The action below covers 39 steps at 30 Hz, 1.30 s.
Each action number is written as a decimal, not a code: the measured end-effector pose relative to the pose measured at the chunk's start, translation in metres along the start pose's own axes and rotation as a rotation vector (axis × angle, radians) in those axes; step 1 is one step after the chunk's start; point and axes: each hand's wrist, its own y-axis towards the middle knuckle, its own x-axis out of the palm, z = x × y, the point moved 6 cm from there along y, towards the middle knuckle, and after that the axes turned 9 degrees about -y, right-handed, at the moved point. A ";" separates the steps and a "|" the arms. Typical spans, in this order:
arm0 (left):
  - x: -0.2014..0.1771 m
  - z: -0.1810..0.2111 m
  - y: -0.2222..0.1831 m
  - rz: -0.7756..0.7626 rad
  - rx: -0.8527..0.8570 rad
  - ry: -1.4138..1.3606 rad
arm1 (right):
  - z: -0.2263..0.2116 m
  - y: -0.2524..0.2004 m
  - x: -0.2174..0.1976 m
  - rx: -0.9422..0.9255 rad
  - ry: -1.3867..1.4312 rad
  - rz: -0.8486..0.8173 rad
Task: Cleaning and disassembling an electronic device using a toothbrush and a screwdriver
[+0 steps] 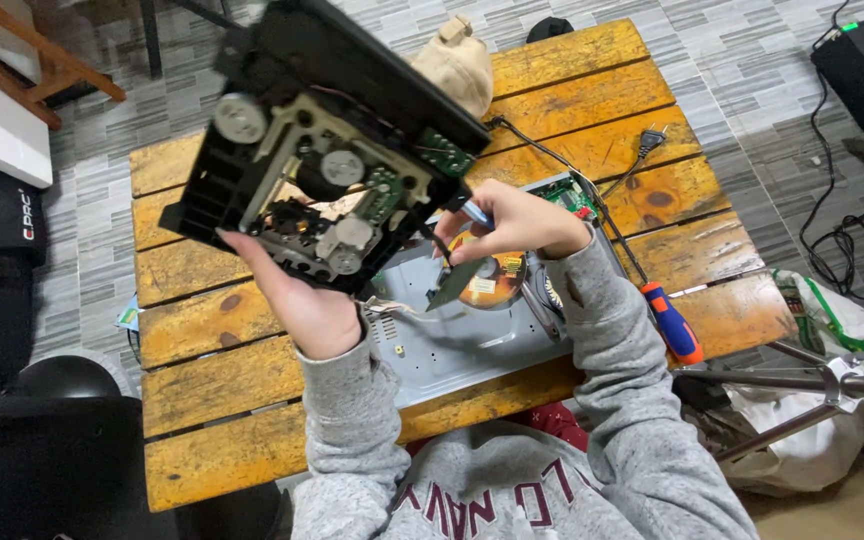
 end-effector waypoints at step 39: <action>0.057 0.010 -0.028 0.235 0.268 0.165 | 0.054 -0.074 -0.093 -0.404 0.390 0.758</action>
